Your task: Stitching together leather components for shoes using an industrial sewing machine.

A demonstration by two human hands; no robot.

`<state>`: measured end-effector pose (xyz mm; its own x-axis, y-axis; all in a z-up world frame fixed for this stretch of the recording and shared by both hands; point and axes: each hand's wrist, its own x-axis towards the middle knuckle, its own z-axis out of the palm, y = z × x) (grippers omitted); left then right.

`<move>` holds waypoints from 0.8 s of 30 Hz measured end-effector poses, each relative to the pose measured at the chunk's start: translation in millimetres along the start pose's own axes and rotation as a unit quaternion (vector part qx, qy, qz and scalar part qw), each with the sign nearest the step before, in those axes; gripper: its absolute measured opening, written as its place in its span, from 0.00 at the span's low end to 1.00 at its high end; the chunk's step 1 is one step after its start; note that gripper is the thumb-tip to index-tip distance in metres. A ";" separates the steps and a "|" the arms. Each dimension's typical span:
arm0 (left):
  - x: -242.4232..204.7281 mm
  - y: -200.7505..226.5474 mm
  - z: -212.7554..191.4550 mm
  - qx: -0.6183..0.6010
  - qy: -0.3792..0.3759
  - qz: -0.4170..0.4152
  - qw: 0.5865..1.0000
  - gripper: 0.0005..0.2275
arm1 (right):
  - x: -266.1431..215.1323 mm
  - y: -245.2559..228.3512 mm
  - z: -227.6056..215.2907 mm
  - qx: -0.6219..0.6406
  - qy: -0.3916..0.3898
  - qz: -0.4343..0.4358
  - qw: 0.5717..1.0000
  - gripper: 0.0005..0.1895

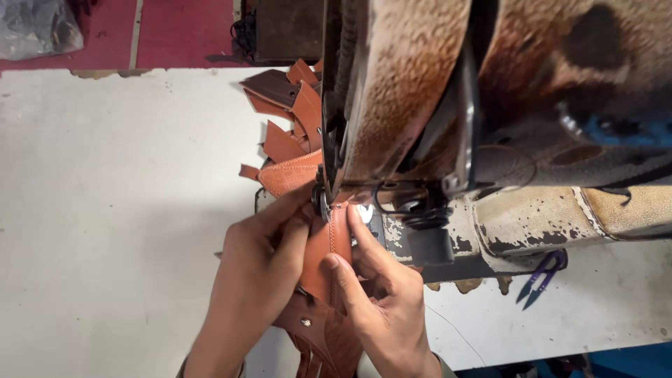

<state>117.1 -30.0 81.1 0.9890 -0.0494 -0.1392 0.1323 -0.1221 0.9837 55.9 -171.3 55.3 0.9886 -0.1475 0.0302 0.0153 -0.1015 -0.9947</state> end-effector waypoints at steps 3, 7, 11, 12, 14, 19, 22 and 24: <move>3.7 17.7 -0.6 0.262 0.115 0.160 0.945 0.13 | 8.3 -2.7 -6.5 -0.027 0.003 -0.014 1.000 0.31; 10.5 13.4 -20.6 0.321 0.116 0.208 0.917 0.13 | 20.8 -11.3 -21.9 -0.073 -0.022 -0.071 0.995 0.24; 12.6 -10.1 -27.9 -0.043 -0.062 0.017 0.997 0.11 | 55.3 -28.8 -44.1 -0.231 -0.026 -0.105 0.967 0.12; 10.3 -15.6 -23.5 -0.044 -0.066 0.014 0.997 0.11 | 57.4 -24.9 -48.1 -0.233 -0.024 -0.100 0.967 0.12; 0.9 -21.1 -24.5 -0.088 -0.076 0.005 0.993 0.12 | 60.8 -24.3 -48.2 -0.244 -0.064 -0.160 0.954 0.06; -8.5 -24.6 -36.0 -0.067 -0.058 -0.046 0.995 0.14 | 61.9 -13.3 -50.1 -0.384 -0.109 -0.334 0.854 0.07; -8.9 -24.7 -28.7 -0.076 -0.055 -0.043 0.995 0.14 | 48.9 -11.8 -50.4 -0.374 -0.067 -0.306 0.873 0.07; -7.0 -25.6 -25.3 -0.091 -0.052 0.010 0.994 0.14 | 39.3 -10.4 -49.8 -0.336 -0.026 -0.263 0.904 0.07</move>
<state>108.5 -1.5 59.7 0.9808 -0.1533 -0.1202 0.1309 0.0617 0.9895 87.1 -225.1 71.8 0.8772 0.1395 0.4594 0.4081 -0.7208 -0.5603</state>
